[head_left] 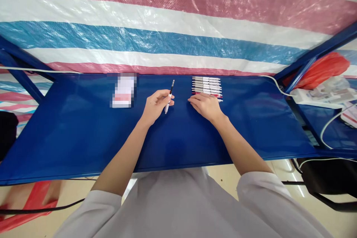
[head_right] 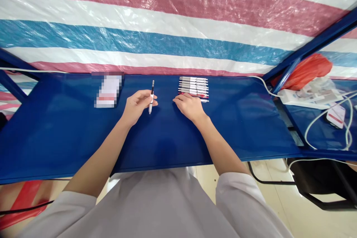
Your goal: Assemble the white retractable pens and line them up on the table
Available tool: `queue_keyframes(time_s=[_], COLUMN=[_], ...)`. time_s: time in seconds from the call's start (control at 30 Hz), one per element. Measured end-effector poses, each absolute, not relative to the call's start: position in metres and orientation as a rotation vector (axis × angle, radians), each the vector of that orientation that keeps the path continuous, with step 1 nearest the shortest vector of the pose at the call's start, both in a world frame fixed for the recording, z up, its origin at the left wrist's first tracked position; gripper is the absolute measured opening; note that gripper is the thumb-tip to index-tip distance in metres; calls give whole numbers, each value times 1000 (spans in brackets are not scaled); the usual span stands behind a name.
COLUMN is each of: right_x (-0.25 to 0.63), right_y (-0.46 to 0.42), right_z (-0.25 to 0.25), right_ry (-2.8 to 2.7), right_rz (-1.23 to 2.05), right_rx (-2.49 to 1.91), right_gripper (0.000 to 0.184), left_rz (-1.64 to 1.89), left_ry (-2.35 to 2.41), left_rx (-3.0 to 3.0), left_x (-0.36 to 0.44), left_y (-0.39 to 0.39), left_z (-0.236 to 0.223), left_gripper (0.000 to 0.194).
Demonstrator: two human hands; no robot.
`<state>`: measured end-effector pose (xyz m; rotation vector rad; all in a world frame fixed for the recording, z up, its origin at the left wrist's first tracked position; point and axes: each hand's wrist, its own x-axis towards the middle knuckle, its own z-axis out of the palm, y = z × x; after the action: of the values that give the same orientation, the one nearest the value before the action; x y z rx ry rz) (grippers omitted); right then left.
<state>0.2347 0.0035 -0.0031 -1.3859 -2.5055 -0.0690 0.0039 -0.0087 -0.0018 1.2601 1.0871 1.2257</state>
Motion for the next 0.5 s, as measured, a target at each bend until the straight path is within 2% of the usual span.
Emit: queue_keyframes(time_s=[0.5], right_x=[239], right_y=[8], right_z=[-4], right_ry=[-2531], right_rz=[-110], right_rx=[-1344], right_gripper=[35], left_rz=[1218], left_ry=[1113], left_rx=[1259], left_x=[3], left_y=[-8], left_z=[-2], left_gripper=[37])
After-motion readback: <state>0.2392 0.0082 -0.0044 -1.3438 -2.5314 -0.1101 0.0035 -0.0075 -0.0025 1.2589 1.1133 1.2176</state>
